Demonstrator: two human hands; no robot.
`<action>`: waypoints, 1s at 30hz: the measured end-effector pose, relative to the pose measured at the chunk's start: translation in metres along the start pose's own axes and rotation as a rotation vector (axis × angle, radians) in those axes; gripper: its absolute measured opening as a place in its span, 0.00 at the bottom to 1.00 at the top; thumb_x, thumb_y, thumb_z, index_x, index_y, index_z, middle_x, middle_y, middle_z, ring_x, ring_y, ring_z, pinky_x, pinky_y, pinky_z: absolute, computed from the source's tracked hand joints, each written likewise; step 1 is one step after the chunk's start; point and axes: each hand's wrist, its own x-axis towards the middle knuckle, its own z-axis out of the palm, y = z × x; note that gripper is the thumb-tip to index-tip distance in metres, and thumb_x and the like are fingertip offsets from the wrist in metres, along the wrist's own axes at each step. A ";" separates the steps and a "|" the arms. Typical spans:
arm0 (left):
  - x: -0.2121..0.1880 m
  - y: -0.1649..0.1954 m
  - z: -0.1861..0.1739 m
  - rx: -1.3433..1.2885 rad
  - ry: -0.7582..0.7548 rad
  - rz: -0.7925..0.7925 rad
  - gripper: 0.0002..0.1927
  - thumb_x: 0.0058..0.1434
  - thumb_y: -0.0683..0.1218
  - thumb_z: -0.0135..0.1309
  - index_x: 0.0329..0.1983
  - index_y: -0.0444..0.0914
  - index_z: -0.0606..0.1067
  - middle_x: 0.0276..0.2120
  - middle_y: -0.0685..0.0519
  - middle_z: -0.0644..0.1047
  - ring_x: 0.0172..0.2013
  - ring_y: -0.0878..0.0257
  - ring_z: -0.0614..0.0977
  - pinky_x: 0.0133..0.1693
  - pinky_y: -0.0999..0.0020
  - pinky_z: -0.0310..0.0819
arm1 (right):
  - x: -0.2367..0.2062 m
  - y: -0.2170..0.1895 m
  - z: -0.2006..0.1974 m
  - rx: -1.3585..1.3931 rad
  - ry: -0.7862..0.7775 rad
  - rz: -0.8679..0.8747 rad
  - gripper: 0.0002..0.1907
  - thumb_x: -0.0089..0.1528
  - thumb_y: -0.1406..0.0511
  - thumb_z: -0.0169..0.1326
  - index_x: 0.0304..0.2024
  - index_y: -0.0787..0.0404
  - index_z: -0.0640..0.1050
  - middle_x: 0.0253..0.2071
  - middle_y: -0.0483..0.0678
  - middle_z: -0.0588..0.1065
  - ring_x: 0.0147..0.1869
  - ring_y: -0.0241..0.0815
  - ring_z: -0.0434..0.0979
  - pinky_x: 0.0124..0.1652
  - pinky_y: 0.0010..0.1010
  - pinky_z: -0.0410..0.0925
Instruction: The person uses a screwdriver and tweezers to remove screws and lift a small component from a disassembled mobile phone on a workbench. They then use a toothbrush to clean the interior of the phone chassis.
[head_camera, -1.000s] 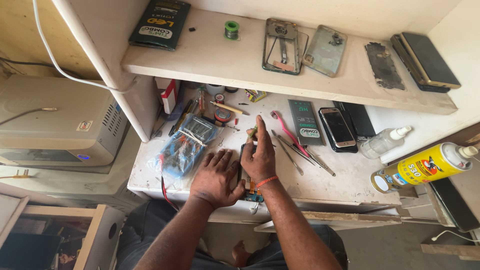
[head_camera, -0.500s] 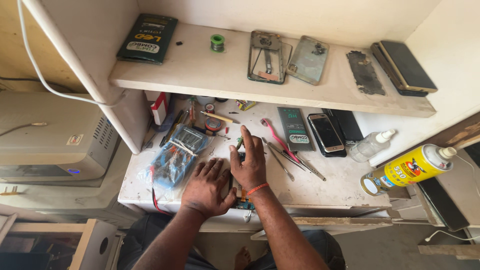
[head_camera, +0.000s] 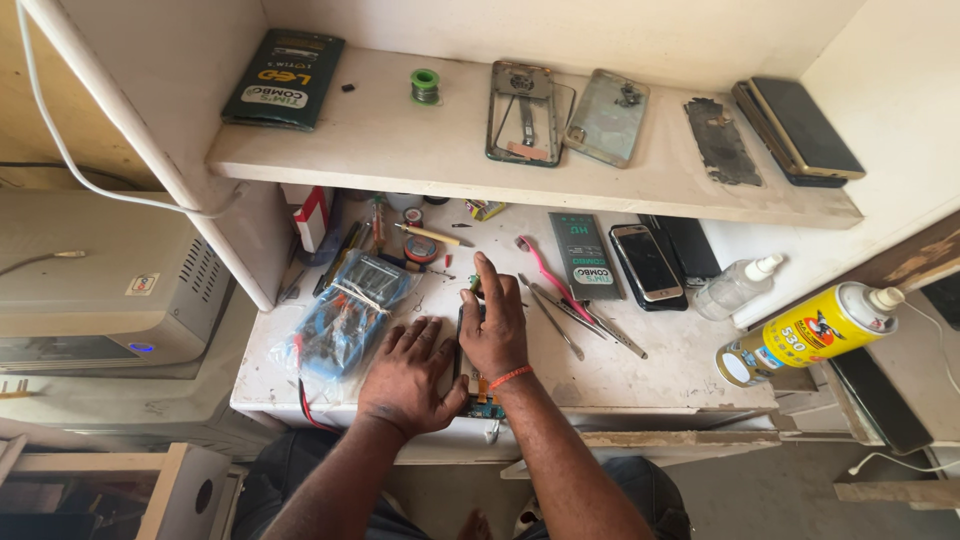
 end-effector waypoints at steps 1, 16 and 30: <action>0.000 0.001 0.000 0.001 -0.002 0.000 0.32 0.57 0.61 0.50 0.57 0.36 0.77 0.62 0.35 0.70 0.66 0.43 0.67 0.66 0.44 0.54 | -0.001 0.000 0.000 0.004 0.006 0.010 0.34 0.65 0.73 0.55 0.73 0.57 0.62 0.46 0.54 0.71 0.48 0.49 0.76 0.48 0.40 0.73; 0.001 0.000 0.002 -0.011 0.019 0.007 0.32 0.57 0.61 0.51 0.57 0.36 0.77 0.63 0.35 0.70 0.66 0.43 0.68 0.65 0.44 0.55 | -0.001 -0.002 0.000 0.034 0.044 0.016 0.34 0.66 0.75 0.51 0.74 0.62 0.58 0.53 0.56 0.71 0.51 0.50 0.76 0.52 0.41 0.72; -0.001 0.000 0.002 -0.018 0.021 0.013 0.32 0.57 0.62 0.51 0.57 0.36 0.77 0.63 0.35 0.70 0.66 0.42 0.68 0.66 0.44 0.54 | -0.001 0.004 -0.002 0.174 0.086 0.083 0.35 0.66 0.74 0.46 0.76 0.65 0.55 0.48 0.49 0.73 0.48 0.41 0.75 0.51 0.35 0.72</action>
